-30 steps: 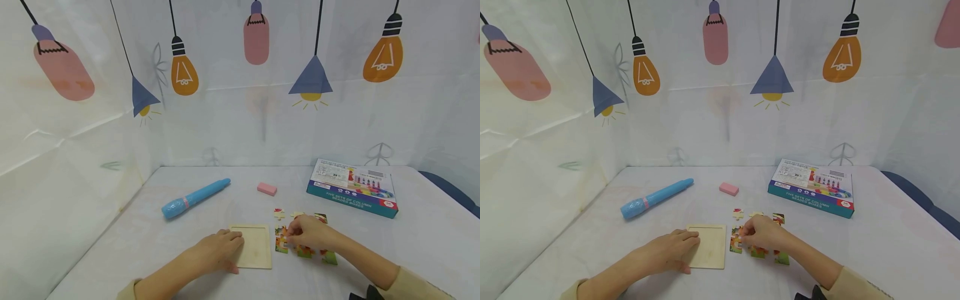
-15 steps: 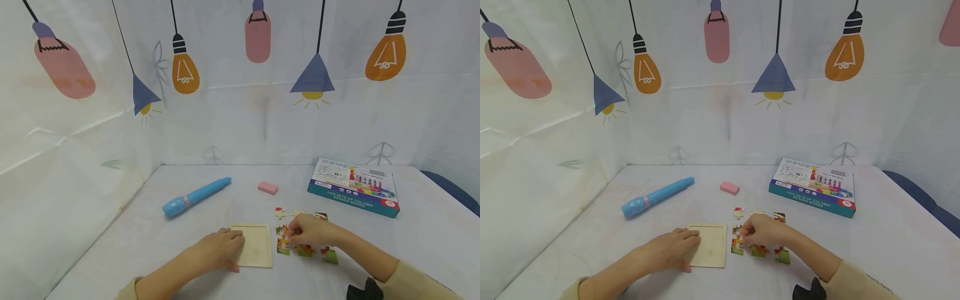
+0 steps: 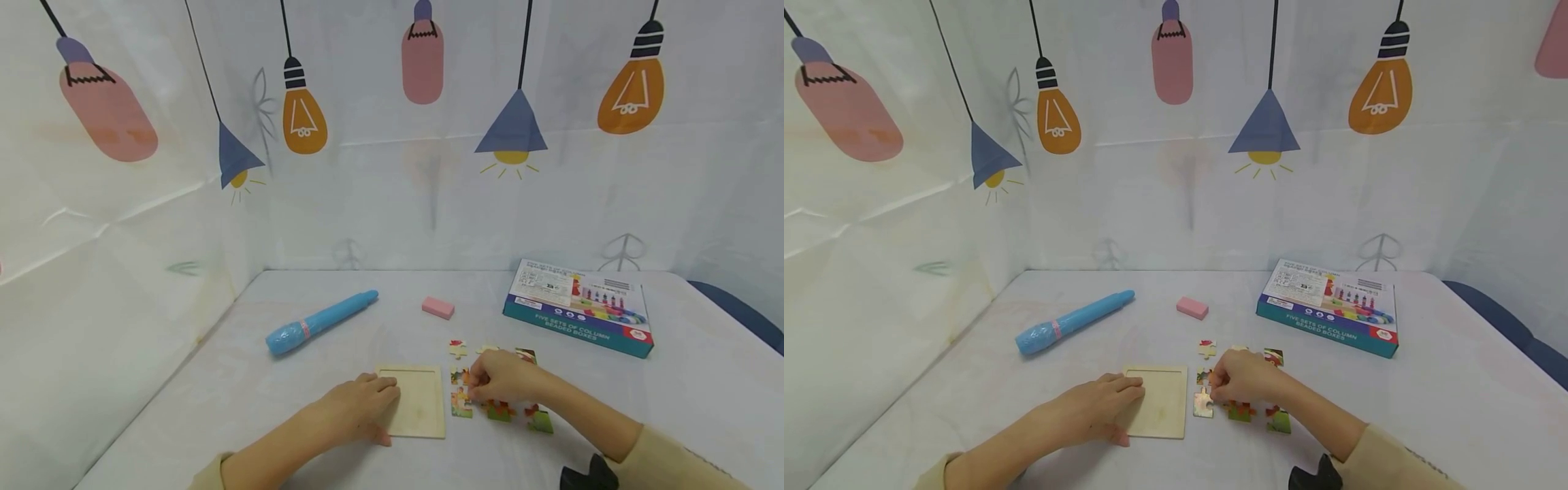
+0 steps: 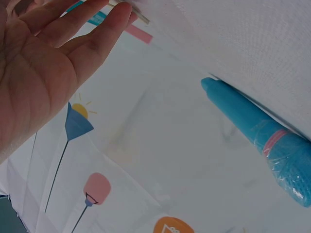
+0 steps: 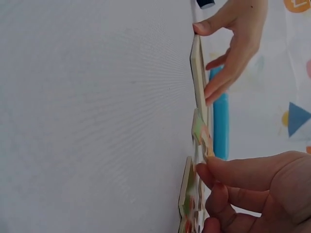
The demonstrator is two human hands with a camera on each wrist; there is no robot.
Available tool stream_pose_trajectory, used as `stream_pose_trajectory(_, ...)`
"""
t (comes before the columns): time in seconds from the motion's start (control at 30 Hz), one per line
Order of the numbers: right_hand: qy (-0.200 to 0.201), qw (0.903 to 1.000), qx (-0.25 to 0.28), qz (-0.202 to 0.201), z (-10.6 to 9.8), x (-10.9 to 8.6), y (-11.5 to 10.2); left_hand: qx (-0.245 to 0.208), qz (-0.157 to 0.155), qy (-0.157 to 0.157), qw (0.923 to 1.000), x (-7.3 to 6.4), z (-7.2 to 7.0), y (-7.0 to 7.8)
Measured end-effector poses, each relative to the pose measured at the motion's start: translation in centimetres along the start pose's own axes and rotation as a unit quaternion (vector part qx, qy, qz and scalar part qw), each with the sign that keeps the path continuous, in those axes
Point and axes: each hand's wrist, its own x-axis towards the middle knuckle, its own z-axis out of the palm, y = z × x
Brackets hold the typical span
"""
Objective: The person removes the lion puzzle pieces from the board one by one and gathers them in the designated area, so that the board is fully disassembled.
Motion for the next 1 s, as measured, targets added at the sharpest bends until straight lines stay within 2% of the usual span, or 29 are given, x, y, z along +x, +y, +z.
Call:
stream_pose_trajectory(0.57,0.043,0.9987,-0.022,0.017,0.5,-0.2,0.0,-0.008,0.001,-0.01,0.9999,0.0,-0.1,0.0)
stream_pose_trajectory(0.77,0.059,0.9981,-0.016,0.0,0.5,-0.8,0.4,-0.004,0.0,-0.007,1.0,0.0,-0.1,0.1)
stream_pose_trajectory(1.0,0.09,0.9947,-0.044,-0.023,0.2,-1.8,0.9,0.015,0.012,0.015,0.9997,-0.2,0.0,0.0)
